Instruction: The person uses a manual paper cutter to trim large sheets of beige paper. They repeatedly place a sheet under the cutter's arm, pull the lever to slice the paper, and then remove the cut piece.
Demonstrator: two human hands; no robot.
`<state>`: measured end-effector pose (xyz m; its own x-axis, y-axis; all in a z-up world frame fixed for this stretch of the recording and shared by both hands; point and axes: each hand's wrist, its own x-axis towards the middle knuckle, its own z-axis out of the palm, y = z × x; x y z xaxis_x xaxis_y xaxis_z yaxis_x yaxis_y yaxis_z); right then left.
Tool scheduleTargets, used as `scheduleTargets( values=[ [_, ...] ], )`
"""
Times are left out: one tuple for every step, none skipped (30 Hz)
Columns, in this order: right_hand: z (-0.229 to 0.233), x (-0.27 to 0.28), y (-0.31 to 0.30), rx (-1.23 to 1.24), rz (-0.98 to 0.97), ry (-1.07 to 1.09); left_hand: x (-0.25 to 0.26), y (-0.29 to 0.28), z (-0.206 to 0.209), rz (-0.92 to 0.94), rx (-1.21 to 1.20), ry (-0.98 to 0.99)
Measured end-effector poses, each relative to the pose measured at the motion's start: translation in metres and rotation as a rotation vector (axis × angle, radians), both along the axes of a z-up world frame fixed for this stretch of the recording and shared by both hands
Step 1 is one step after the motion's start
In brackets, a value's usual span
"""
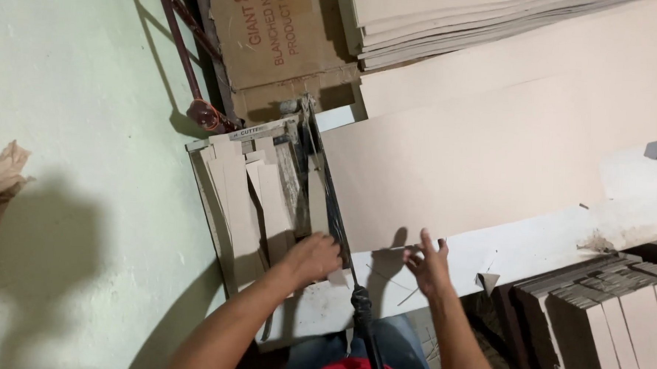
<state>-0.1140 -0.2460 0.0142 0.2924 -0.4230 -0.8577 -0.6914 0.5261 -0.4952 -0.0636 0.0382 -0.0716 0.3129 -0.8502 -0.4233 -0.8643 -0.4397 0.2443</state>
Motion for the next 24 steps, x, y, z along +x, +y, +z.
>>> scheduleTargets(
  values=[
    [-0.014,-0.004,-0.01,0.069,-0.016,-0.056,-0.001,0.008,0.034,0.001,-0.16,-0.072],
    [-0.028,-0.008,-0.02,0.138,-0.033,-0.112,-0.002,0.017,0.068,0.001,-0.32,-0.143],
    [-0.031,-0.018,-0.026,0.143,-0.028,-0.119,-0.005,0.029,0.052,0.004,-0.315,-0.151],
    [-0.034,-0.028,-0.031,0.171,-0.08,-0.154,-0.009,0.042,0.036,-0.008,-0.25,-0.185],
    [-0.037,-0.04,-0.036,0.2,-0.124,-0.181,-0.017,0.056,0.021,-0.011,-0.182,-0.213],
    [-0.042,-0.05,-0.039,0.208,-0.111,-0.18,-0.018,0.066,0.024,0.002,-0.174,-0.215],
    [-0.045,-0.064,-0.045,0.21,-0.026,-0.193,-0.021,0.073,0.026,-0.022,-0.103,-0.164],
    [-0.048,-0.078,-0.051,0.212,0.058,-0.206,-0.023,0.079,0.027,-0.046,-0.033,-0.113],
    [-0.039,-0.074,-0.037,0.212,0.064,-0.201,-0.025,0.078,0.027,-0.04,-0.035,-0.109],
    [-0.03,-0.07,-0.024,0.17,0.118,-0.155,-0.028,0.075,0.027,0.036,-0.055,-0.089],
    [-0.022,-0.064,-0.01,0.128,0.168,-0.115,-0.027,0.073,0.026,0.109,-0.074,-0.074],
    [-0.02,-0.053,-0.005,0.127,0.171,-0.116,-0.012,0.067,0.048,0.111,-0.075,-0.075],
    [-0.018,-0.044,0.002,0.113,0.166,-0.151,0.0,0.063,0.069,0.166,-0.059,-0.034],
    [-0.016,-0.035,0.008,0.098,0.161,-0.185,0.013,0.059,0.091,0.221,-0.043,0.007],
    [-0.009,-0.027,0.01,0.097,0.161,-0.185,0.022,0.056,0.087,0.221,-0.044,0.008],
    [-0.003,-0.019,0.012,0.093,0.176,-0.17,0.032,0.052,0.083,0.336,0.023,0.032],
    [0.004,-0.012,0.014,0.088,0.19,-0.151,0.039,0.049,0.078,0.449,0.091,0.059],
    [0.002,-0.011,0.013,0.088,0.189,-0.146,0.049,0.034,0.108,0.449,0.091,0.064],
    [-0.002,-0.008,0.011,0.074,0.232,-0.13,0.06,0.018,0.139,0.607,0.093,0.055],
    [-0.005,-0.005,0.01,0.061,0.274,-0.113,0.072,0.003,0.169,0.765,0.094,0.046],
    [-0.009,-0.008,0.008,0.06,0.275,-0.11,0.077,-0.006,0.17,0.765,0.094,0.049],
    [-0.013,-0.011,0.007,0.039,0.357,-0.032,0.082,-0.016,0.172,0.82,0.225,0.114],
    [-0.018,-0.012,0.006,0.018,0.439,0.045,0.089,-0.026,0.173,0.872,0.356,0.178],
    [-0.027,-0.007,0.004,0.017,0.441,0.045,0.091,-0.031,0.163,0.874,0.355,0.179]
  ],
)
